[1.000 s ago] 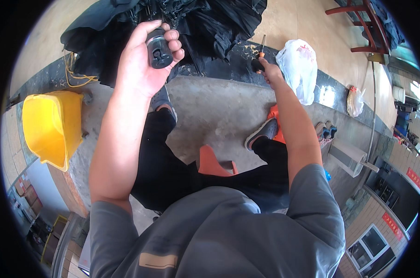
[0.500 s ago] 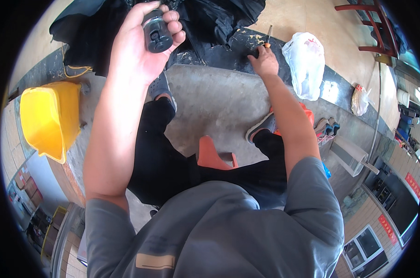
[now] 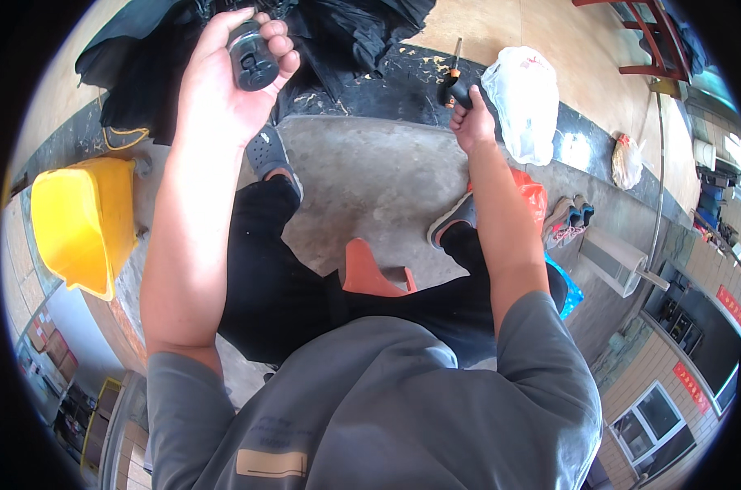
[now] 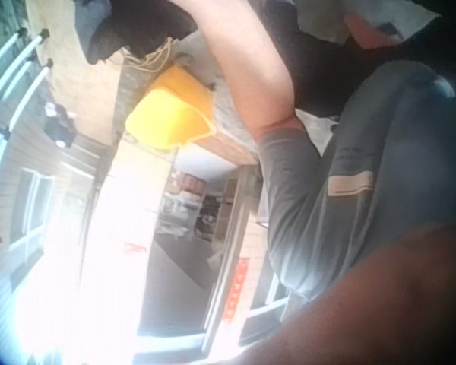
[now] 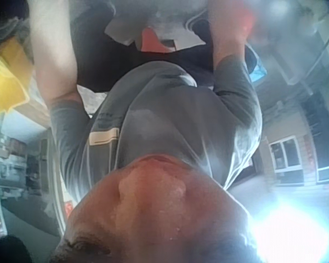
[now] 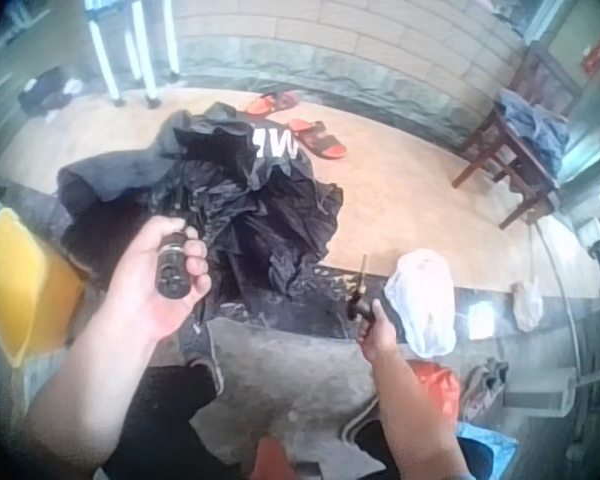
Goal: The person sits on a stool and uses a screwdriver to unscrew the handle of an umbrella. They pull a plastic component off the end of the handle by hand while holding the umbrella frame.
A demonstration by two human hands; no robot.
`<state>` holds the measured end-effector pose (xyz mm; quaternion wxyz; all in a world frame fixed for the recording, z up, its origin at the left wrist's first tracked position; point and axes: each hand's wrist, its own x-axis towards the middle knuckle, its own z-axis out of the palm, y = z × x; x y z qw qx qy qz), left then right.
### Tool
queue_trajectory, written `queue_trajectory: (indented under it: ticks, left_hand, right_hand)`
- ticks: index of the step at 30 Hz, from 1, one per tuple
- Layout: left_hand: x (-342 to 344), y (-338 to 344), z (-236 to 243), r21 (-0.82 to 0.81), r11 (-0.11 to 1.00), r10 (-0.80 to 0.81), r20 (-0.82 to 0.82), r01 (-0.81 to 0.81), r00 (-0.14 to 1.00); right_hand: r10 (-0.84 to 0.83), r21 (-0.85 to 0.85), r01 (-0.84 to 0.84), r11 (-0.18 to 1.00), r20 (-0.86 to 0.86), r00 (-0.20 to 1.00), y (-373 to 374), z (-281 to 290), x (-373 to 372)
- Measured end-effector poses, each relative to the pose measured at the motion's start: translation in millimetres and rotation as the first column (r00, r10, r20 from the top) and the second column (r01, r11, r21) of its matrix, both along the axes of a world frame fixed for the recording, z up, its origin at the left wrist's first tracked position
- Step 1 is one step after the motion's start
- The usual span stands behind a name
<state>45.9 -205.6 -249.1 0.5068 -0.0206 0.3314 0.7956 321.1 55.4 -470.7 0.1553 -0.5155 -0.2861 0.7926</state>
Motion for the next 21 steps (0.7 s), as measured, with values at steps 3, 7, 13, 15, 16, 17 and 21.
queue_trajectory:
  ticks: [3, 7, 13, 15, 16, 17, 21]
  left_hand:
    - [7.3, 4.6, 4.4, -0.036, 0.998, 0.048, -0.026, -0.049, 0.999]
    - [11.1, 8.8, 5.6, -0.086, 0.995, 0.055, -0.021, -0.056, 0.998]
    - [18.2, 17.8, 7.7, -0.099, 0.995, 0.016, 0.008, -0.015, 1.0]
    - [20.8, 20.0, 10.6, -0.106, 0.994, 0.012, 0.02, -0.01, 1.0]
    - [22.3, 21.4, 11.5, -0.104, 0.995, 0.011, 0.021, -0.009, 1.0]
    - [23.7, 22.8, 11.7, -0.103, 0.995, 0.01, 0.021, -0.008, 1.0]
    - [23.2, 25.4, 9.0, -0.122, 0.992, -0.01, 0.027, 0.013, 1.0]
  right_hand:
    - [-0.093, -0.26, -0.005, 0.966, -0.362, 0.927, -10.3, 20.4, 5.4]
    - [-0.087, -0.249, -0.119, 0.961, -0.682, 0.726, -37.6, 62.3, 1.2]
    - [-0.063, -0.188, -0.178, 0.966, -0.837, 0.544, -66.1, 117.9, -11.4]
    - [-0.062, -0.178, -0.192, 0.965, -0.867, 0.494, -73.6, 133.6, -17.1]
    - [-0.059, -0.174, -0.214, 0.961, -0.888, 0.456, -75.4, 138.3, -19.4]
    - [-0.029, -0.139, -0.229, 0.963, -0.904, 0.426, -77.2, 142.9, -21.1]
    - [-0.004, -0.093, -0.242, 0.966, -0.938, 0.346, -88.4, 159.5, -26.2]
